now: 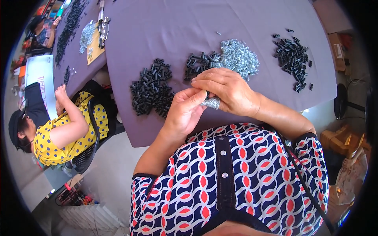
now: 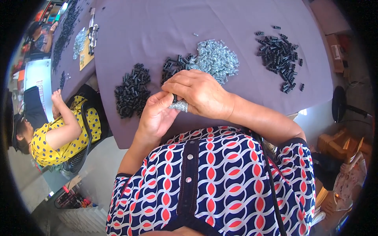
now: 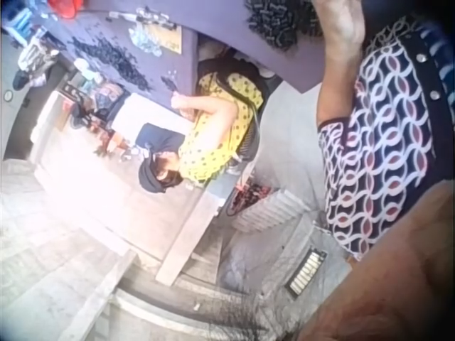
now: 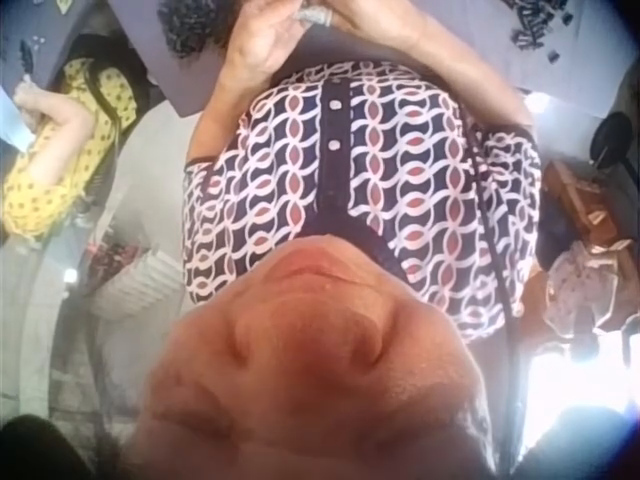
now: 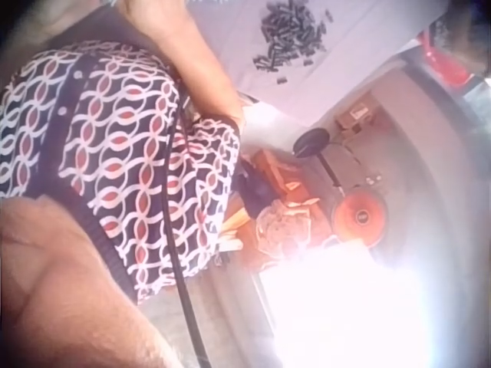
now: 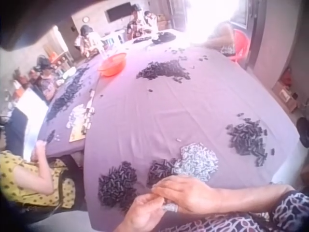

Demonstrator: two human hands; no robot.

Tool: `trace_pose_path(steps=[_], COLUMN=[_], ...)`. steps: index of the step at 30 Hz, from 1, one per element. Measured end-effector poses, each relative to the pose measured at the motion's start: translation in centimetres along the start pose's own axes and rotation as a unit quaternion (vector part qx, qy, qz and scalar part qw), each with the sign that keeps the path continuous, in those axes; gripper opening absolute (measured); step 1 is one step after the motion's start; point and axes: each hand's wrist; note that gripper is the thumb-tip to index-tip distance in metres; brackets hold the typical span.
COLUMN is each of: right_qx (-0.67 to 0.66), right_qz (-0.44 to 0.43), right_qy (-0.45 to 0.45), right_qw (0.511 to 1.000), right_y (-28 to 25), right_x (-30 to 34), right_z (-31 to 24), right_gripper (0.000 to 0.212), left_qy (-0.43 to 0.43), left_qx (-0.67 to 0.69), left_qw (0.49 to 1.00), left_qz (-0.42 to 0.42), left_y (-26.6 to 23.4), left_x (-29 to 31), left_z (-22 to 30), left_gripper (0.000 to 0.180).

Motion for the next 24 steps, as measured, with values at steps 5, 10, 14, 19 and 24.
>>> trace_pose_path(steps=[5, 10, 14, 19, 24], right_qx=[-0.016, -0.069, -0.105, -0.093, -0.053], right_qz=[0.000, 0.011, 0.011, 0.020, 0.007], right_qy=[0.006, 0.007, 0.019, -0.011, 0.009], right_qw=[1.000, 0.998, 0.994, 0.995, 0.999], right_y=[0.3, 0.2, -0.3, -0.2, -1.2], right_x=[0.7, 0.6, 0.2, 0.2, 1.0], right_z=[0.2, 0.4, -0.1, -0.2, -0.8], right_gripper=[0.049, 0.047, 0.047, 0.046, 0.046], left_qy=[0.005, 0.022, 0.003, -0.008, -0.017], left_qx=[0.039, 0.018, 0.027, 0.031, 0.000], left_qw=[0.999, 0.999, 1.000, 0.999, 0.999], left_qz=[-0.003, -0.014, -0.014, -0.039, -0.028], left_y=[0.8, 1.3, 2.1, 1.8, 2.1], left_x=[-0.1, -0.1, 0.3, 0.4, 0.0], left_z=[-0.3, -0.1, 0.7, 0.8, 0.3], left_gripper=[0.019, 0.018, 0.020, 0.022, 0.021])
Point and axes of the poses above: each hand's wrist, its own x-axis away from the middle knuckle, its own y-axis out of the palm, z = x × y, and after that the axes turned 5 degrees about -y, right-handed
